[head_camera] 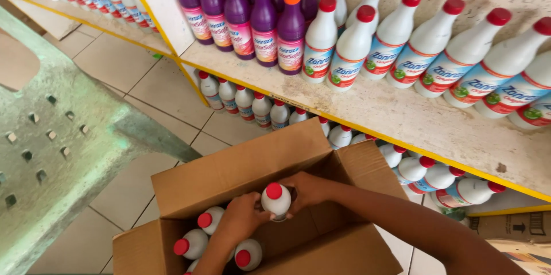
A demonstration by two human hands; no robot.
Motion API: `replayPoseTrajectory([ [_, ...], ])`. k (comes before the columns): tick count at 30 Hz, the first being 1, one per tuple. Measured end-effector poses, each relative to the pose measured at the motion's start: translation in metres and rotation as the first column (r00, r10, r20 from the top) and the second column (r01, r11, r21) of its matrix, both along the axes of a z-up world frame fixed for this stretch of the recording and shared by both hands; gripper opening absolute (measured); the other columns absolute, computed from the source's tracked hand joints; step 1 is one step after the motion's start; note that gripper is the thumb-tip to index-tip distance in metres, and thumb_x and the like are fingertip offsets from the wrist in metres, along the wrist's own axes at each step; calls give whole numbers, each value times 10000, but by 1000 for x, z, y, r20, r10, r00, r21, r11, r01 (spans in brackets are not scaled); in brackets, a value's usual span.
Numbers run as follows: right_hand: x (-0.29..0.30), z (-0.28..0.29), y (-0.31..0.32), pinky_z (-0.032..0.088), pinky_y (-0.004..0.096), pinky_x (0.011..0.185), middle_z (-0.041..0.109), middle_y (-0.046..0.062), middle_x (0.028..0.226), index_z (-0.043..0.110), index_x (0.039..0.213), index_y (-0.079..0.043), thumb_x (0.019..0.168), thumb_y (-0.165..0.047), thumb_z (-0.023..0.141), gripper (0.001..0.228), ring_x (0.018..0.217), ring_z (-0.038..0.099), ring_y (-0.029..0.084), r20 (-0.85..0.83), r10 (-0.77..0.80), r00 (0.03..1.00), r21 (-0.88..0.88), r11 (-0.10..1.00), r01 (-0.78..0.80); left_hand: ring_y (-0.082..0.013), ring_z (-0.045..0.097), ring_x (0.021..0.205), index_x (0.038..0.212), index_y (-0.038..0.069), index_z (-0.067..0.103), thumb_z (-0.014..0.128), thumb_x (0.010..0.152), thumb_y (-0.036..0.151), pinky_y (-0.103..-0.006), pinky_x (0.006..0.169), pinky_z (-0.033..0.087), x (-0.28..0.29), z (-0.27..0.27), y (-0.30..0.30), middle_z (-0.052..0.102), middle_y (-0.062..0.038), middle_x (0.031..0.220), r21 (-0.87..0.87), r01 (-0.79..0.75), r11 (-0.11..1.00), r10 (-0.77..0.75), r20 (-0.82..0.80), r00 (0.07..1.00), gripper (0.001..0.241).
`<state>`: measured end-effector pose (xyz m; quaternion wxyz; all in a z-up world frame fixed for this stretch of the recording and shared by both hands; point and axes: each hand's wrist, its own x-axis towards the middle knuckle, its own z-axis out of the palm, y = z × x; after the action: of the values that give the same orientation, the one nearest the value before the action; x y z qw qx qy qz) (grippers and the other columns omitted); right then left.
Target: Taking bottles of bleach from a cardboard box and placing them neatly on a store shelf.
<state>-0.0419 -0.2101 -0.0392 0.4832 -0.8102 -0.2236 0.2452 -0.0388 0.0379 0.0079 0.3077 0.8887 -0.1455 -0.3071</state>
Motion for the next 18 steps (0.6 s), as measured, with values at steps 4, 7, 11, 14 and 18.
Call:
replayPoseTrajectory([
  [4,-2,58,-29,610,330,895,762,89,1192,648,1333,-74,653,-272,928,761,1024,735,163,-148,-32,988,159,986,56,-253,791,872,1041,2,732,836,756,266,-358,801,591,7,62,-23,802,-136,945,-175,-9,984,9,-1,1000,402],
  [7,-8,102,-52,612,320,841,794,94,1073,708,1229,-38,656,-250,962,661,926,756,166,53,-136,989,28,990,135,-171,779,931,1195,50,704,828,788,264,-322,809,580,9,97,-45,795,-95,1025,-255,9,967,2,43,999,476],
  [11,-18,157,-86,621,303,801,805,58,1015,734,1179,-36,653,-275,956,619,885,758,142,53,-269,962,98,960,263,-148,794,904,1208,22,705,798,835,234,-286,785,607,13,130,-83,829,-119,998,-457,-60,888,65,-5,998,439],
  [14,-25,188,-116,608,292,779,807,46,1008,742,1186,-47,640,-277,949,628,856,735,122,132,-364,922,84,931,356,-145,772,894,1252,22,691,795,839,212,-282,775,598,18,142,-116,822,-126,992,-561,-54,826,74,12,997,466],
  [18,-29,198,-162,595,295,749,805,83,920,772,1166,-64,647,-267,952,586,796,710,116,239,-506,829,6,854,520,-114,769,963,1221,-13,662,798,844,209,-270,803,602,27,148,-170,790,-66,1069,-698,-34,716,125,80,989,458],
])
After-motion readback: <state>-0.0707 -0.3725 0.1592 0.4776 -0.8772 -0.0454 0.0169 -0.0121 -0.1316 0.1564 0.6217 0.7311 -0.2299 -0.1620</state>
